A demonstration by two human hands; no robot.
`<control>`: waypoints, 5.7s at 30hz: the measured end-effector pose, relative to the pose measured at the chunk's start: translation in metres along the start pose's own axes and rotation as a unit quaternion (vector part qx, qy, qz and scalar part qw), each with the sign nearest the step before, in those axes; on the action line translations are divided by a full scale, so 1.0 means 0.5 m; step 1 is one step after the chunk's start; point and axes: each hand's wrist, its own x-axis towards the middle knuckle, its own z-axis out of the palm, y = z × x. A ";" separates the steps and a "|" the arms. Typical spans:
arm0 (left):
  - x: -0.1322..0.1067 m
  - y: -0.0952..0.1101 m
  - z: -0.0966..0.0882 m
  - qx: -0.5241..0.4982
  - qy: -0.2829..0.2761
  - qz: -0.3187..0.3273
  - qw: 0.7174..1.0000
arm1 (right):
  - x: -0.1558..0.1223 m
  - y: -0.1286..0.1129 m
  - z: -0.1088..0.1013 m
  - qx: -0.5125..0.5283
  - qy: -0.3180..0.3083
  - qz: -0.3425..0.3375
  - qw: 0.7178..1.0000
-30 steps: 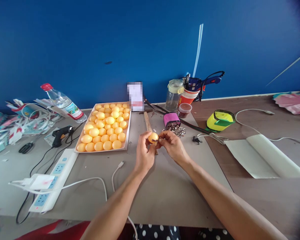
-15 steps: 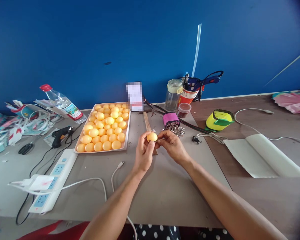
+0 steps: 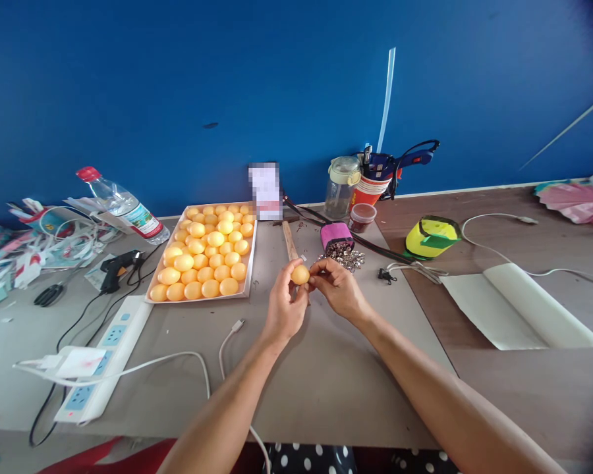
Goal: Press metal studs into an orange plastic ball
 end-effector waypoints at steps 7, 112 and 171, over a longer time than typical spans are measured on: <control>-0.002 -0.008 -0.008 0.081 -0.026 0.120 0.989 | 0.004 -0.007 -0.009 0.003 -0.003 -0.020 1.000; 0.030 0.012 -0.018 -0.404 0.078 -0.172 0.895 | -0.012 -0.035 -0.089 -0.602 -0.195 0.030 0.774; 0.017 0.022 -0.007 -0.432 -0.014 -0.211 0.877 | 0.007 -0.055 -0.031 0.063 -0.007 0.072 0.995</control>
